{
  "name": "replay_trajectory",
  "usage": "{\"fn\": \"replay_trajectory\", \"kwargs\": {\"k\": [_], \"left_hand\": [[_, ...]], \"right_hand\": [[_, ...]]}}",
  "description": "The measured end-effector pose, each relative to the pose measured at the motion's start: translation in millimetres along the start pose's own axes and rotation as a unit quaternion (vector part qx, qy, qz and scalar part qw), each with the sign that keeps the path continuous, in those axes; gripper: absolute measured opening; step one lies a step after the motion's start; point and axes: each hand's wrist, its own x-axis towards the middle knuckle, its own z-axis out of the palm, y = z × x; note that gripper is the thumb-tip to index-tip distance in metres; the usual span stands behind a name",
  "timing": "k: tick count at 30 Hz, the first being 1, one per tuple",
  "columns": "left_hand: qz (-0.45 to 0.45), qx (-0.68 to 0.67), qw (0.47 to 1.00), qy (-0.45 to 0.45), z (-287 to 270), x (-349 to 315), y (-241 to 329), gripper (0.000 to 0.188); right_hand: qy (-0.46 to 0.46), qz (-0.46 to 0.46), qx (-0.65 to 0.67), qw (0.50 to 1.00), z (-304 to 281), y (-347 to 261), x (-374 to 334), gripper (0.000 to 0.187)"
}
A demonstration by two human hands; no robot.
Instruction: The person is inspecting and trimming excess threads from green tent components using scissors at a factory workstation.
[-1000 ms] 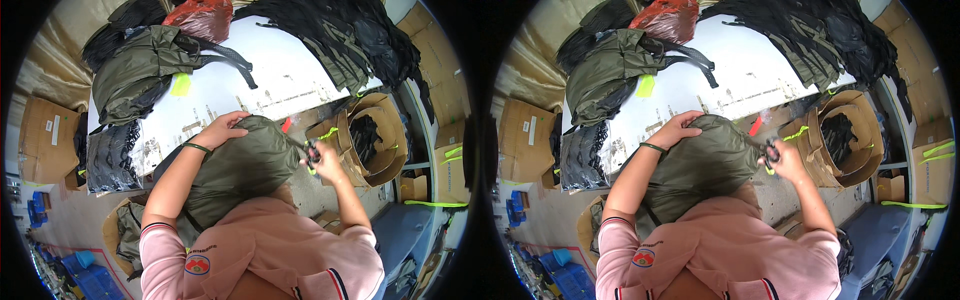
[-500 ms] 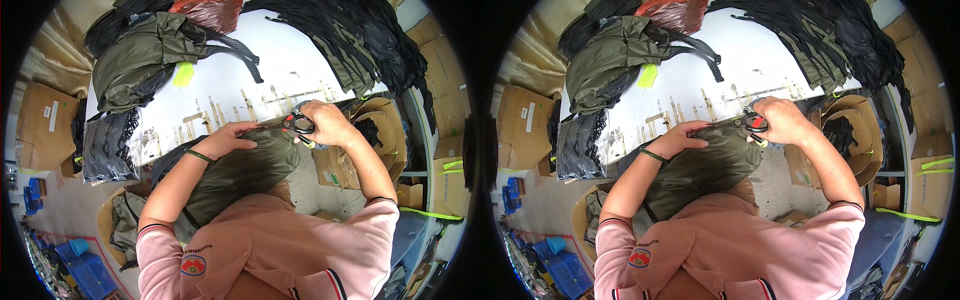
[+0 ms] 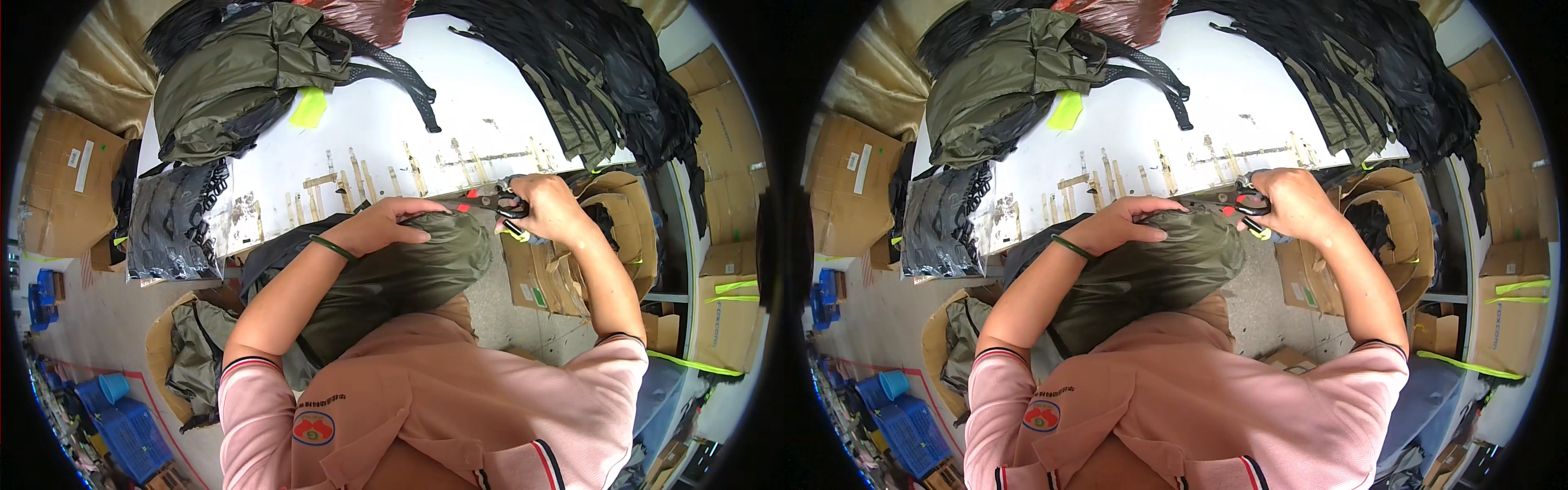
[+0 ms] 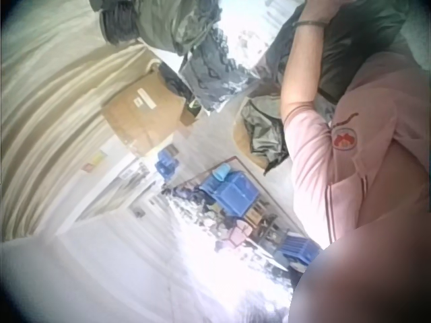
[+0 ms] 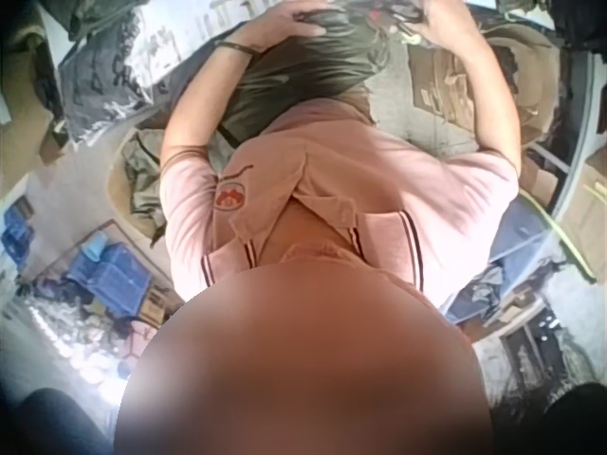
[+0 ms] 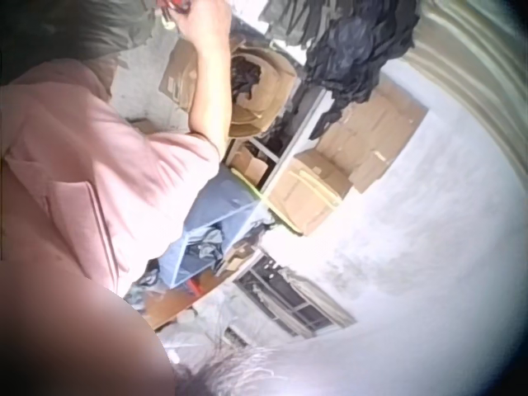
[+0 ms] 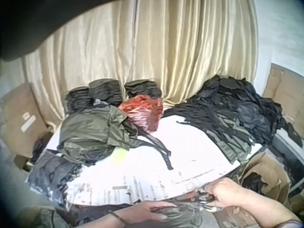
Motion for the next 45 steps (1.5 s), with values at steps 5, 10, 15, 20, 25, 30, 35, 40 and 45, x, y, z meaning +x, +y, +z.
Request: {"fn": "replay_trajectory", "kwargs": {"k": [5,10,15,20,25,30,35,40,45], "left_hand": [[0.065,-0.023,0.998,0.001,12.9,13.8,-1.2,0.045],[0.201,0.247,0.934,0.16,20.0,-7.3,2.5,0.035],[0.16,0.477,0.823,0.264,-10.3,-66.5,-4.0,0.026],[0.186,0.41,0.842,0.298,-3.0,-66.0,-28.7,0.02],[0.067,0.09,0.969,0.22,2.0,-64.0,-33.7,0.018],[0.047,0.028,0.977,0.204,8.1,-65.9,-36.7,0.019],[0.044,0.03,0.977,0.209,9.9,-66.7,-38.9,0.02],[0.047,-0.029,0.972,0.228,13.7,-70.2,-40.4,0.024],[0.034,-0.06,0.973,0.218,13.4,-73.0,-43.3,0.025]], "right_hand": [[0.018,0.058,0.3,0.952,17.9,-22.5,13.4,0.044],[-0.013,0.057,0.498,0.865,38.5,-33.7,32.1,0.024],[0.027,0.09,0.491,0.866,24.0,-11.5,20.5,0.022],[0.011,0.122,0.497,0.859,23.2,-12.9,11.1,0.021],[-0.026,0.191,0.471,0.861,18.7,-24.5,13.2,0.024],[-0.068,-0.088,0.001,0.994,-12.9,-29.4,27.7,0.053],[-0.112,-0.124,-0.032,0.985,-19.2,-39.3,47.6,0.052],[-0.17,-0.119,-0.057,0.977,-15.9,-47.6,59.1,0.051],[-0.199,-0.097,-0.05,0.974,-15.3,-51.4,62.3,0.051]]}}
